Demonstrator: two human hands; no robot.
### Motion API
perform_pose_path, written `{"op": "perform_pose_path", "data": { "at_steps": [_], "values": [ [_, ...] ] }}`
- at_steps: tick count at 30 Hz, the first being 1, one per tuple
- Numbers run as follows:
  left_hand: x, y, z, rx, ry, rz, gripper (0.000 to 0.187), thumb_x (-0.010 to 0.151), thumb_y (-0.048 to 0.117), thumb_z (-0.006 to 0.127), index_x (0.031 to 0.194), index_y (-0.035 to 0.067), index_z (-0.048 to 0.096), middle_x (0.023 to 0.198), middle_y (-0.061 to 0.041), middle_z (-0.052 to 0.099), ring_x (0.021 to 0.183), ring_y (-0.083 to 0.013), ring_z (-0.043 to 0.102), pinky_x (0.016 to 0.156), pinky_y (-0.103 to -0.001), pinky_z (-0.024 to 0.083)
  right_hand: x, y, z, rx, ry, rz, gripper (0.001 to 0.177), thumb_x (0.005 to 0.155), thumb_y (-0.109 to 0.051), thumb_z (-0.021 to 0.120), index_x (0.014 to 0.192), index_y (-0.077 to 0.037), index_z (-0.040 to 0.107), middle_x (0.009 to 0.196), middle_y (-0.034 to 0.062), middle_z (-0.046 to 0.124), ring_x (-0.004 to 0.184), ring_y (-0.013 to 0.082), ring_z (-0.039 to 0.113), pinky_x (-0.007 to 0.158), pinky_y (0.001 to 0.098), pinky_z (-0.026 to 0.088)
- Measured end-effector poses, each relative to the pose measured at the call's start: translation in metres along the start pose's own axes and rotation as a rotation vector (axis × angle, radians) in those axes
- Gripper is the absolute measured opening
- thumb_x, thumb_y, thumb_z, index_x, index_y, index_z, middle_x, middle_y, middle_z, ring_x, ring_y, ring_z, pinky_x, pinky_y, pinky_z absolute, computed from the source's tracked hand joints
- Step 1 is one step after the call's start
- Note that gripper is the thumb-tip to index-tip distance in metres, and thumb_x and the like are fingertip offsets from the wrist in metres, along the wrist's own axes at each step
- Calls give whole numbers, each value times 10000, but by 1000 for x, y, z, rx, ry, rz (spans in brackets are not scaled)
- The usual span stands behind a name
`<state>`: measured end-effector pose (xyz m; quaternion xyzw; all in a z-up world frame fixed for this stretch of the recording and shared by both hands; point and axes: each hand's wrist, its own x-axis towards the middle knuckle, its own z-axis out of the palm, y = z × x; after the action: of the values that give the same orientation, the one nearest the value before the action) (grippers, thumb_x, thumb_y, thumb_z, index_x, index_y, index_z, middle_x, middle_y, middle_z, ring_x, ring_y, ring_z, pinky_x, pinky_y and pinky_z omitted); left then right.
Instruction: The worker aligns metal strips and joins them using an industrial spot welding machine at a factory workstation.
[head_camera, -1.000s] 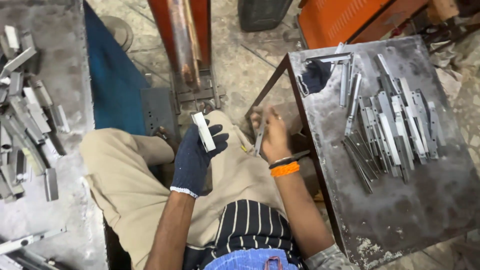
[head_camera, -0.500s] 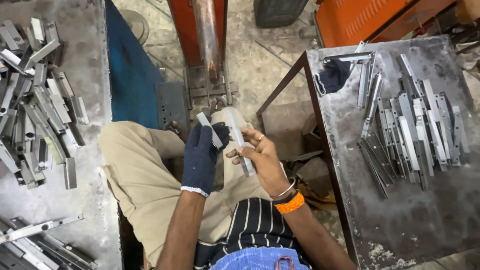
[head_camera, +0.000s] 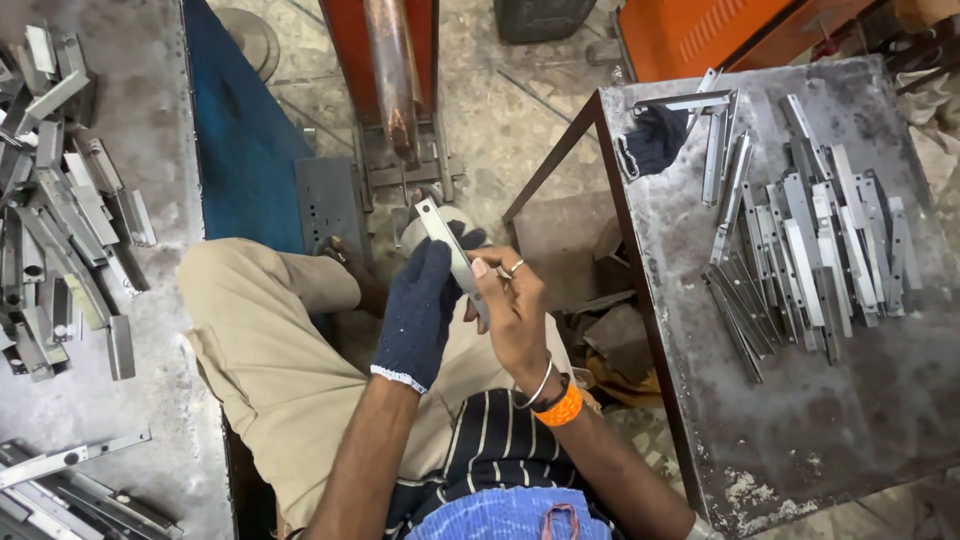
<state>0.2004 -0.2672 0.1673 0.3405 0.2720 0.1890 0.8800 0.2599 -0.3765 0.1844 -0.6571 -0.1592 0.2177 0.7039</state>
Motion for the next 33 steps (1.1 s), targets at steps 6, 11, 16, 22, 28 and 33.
{"op": "perform_pose_path", "data": {
  "at_steps": [6, 11, 16, 22, 28, 33],
  "values": [
    [-4, 15, 6, 53, -38, -22, 293, 1048, 298, 530, 1161, 65, 665, 866, 12, 627, 728, -70, 524, 591, -246, 418, -6, -16, -1, -18, -98, -5, 279, 989, -71, 608, 1260, -19, 648, 716, -13, 625, 599, 43, 574, 516, 207, 430],
    [-2, 23, 7, 22, -20, 10, 364, 1084, 310, 507, 1240, 7, 636, 1043, -93, 655, 908, -176, 595, 757, -296, 479, -12, -26, 3, -155, -114, -82, 329, 960, 45, 605, 1280, -16, 651, 835, 30, 622, 649, 50, 587, 566, 212, 465],
    [9, 8, -13, -344, -82, 19, 417, 1059, 297, 495, 1339, 3, 586, 1328, -183, 666, 1223, -316, 649, 1049, -423, 546, -11, -34, -7, -428, -8, -527, 268, 971, 136, 601, 1197, 7, 664, 1188, 116, 638, 892, 129, 687, 743, 251, 603],
    [29, -6, -56, -506, 65, 8, 293, 1027, 240, 598, 1192, -1, 608, 1186, -173, 699, 1092, -344, 699, 991, -519, 590, 1, -49, -40, -158, 149, -317, 257, 939, 144, 661, 1160, 32, 592, 1065, 142, 744, 826, 149, 747, 688, 265, 634],
    [21, 0, -35, -310, 313, 124, 111, 976, 184, 615, 1056, 109, 597, 950, -71, 677, 898, -254, 698, 841, -478, 605, 8, -50, -43, -46, -104, -33, 446, 872, 49, 704, 1272, 10, 510, 976, 144, 756, 687, 117, 680, 570, 227, 552],
    [15, -12, -27, -383, 266, 76, 152, 1016, 216, 628, 1044, 68, 617, 909, -75, 665, 882, -254, 702, 846, -450, 612, 6, -35, -5, 215, -173, -52, 637, 903, 44, 694, 1438, -21, 356, 1109, 149, 717, 940, 125, 670, 849, 242, 547]
  ]
}}
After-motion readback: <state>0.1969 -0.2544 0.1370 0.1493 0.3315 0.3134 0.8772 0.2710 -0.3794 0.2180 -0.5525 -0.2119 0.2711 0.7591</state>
